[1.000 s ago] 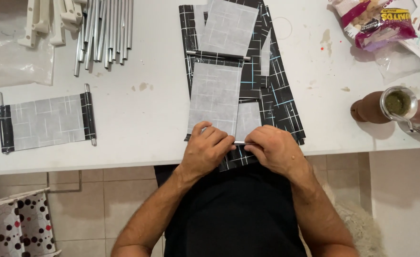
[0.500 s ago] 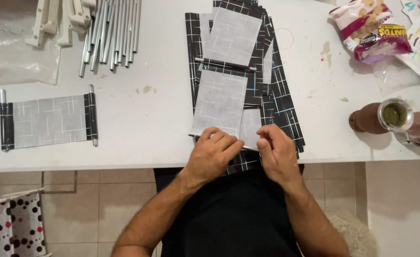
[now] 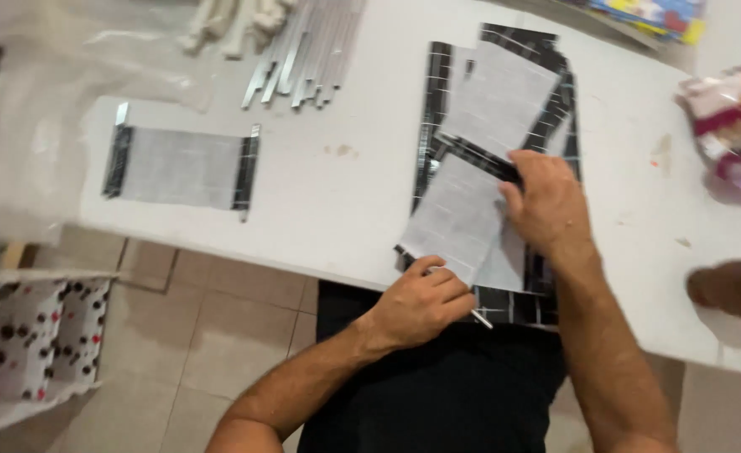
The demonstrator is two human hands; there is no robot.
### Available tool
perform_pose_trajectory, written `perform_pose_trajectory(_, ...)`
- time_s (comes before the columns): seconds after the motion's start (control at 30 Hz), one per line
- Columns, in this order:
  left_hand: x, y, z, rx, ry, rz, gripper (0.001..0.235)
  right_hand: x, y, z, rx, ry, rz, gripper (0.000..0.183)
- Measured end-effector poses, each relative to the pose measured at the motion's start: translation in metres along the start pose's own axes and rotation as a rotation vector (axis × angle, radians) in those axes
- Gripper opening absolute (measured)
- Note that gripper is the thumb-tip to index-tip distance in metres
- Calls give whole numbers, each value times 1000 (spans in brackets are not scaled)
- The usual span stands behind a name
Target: Assembling a portable organizer shelf by inserting metal support rods into the sleeves of fabric shelf liners.
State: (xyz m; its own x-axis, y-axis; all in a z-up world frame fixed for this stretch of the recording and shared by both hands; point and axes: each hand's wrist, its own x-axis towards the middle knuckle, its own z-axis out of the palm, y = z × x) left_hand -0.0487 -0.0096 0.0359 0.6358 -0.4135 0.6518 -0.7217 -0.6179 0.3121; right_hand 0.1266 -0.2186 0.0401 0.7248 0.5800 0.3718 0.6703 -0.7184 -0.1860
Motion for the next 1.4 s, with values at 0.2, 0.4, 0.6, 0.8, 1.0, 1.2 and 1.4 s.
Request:
perform_pose_trajectory(0.2,-9,-30,-70,68,45,-10,28,72,-34,-19,-106,-713,549,47)
perform_pose_trajectory(0.4,-63,-99,-143,380,78,-259,7,116,-125,-56,445,-726,763,30)
perform_pose_trajectory(0.6,-156,-184,-232,701,-76,-277,8,126,-189,34,1138,-678,534,26)
perform_pose_trajectory(0.8,-179,-253,-323,1042,-417,-336,20,150,-237,132,1469,-641,562,54)
perform_pose_trajectory(1.0,-165,-272,-278,866,-462,-460,45,126,-220,45,1304,-628,548,73)
perform_pose_trajectory(1.2,-46,-271,-187,473,-213,-395,23,25,-142,-15,841,-361,498,44)
perform_pose_trajectory(1.4,32,-335,-85,489,-182,-466,11,-74,-80,-27,657,112,875,20)
